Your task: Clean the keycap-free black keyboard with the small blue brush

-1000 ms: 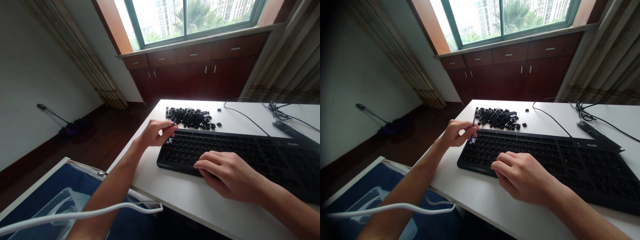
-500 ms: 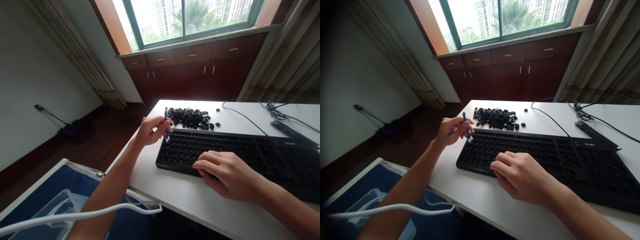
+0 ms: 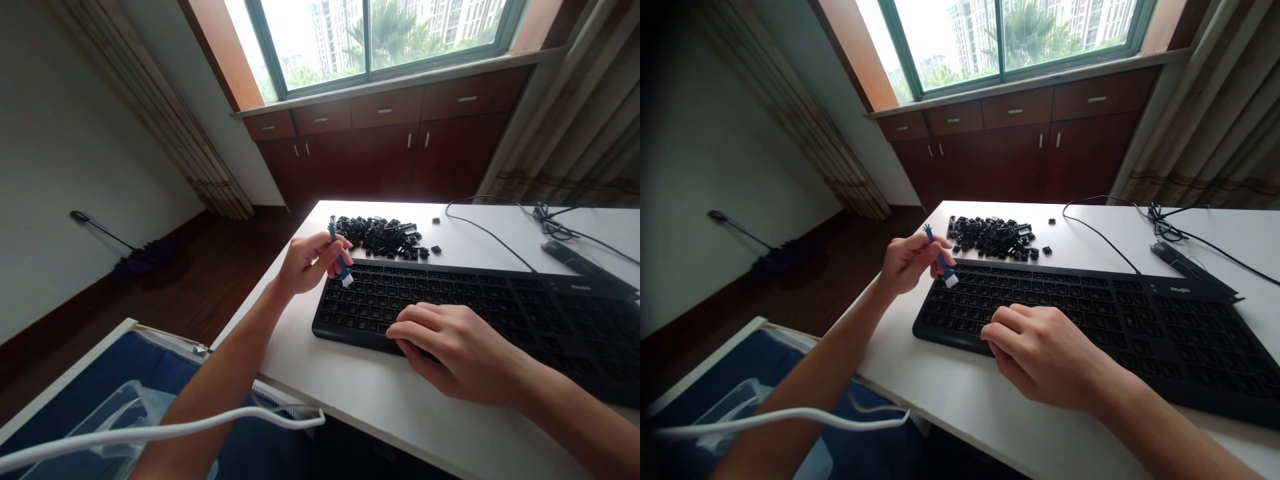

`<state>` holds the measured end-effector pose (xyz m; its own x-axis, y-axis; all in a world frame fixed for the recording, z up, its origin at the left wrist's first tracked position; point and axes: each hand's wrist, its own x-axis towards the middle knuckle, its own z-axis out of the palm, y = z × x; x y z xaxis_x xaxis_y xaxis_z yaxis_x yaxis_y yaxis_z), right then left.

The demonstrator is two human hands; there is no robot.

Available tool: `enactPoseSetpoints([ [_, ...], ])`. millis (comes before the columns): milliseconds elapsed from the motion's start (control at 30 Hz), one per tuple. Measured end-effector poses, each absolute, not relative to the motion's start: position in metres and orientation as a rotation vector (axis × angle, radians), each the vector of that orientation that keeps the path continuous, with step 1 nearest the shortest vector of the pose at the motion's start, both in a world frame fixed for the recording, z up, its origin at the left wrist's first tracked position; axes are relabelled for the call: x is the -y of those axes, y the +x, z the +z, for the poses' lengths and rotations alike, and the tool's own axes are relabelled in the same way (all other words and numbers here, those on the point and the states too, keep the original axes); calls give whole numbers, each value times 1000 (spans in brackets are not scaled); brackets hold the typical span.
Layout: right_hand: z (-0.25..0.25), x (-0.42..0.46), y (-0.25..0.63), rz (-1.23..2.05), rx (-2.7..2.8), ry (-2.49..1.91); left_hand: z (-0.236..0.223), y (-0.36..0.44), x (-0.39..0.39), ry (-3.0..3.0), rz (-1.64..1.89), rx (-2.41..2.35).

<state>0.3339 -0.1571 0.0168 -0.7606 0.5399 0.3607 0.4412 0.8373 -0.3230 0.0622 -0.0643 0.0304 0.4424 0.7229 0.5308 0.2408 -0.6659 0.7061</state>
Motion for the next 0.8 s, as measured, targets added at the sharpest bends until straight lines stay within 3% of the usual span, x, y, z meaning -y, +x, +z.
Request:
enactPoseSetpoints([
  [167,17,157,334,294,2565,-726,33,59,61,2510,979,-839],
  [300,18,157,334,310,2585,-730,35,53,59,2724,1081,-930],
  [533,18,157,334,309,2584,-734,32,62,64,2383,1181,-892],
  [800,16,157,335,311,2583,-734,28,70,65,2403,1250,-822],
])
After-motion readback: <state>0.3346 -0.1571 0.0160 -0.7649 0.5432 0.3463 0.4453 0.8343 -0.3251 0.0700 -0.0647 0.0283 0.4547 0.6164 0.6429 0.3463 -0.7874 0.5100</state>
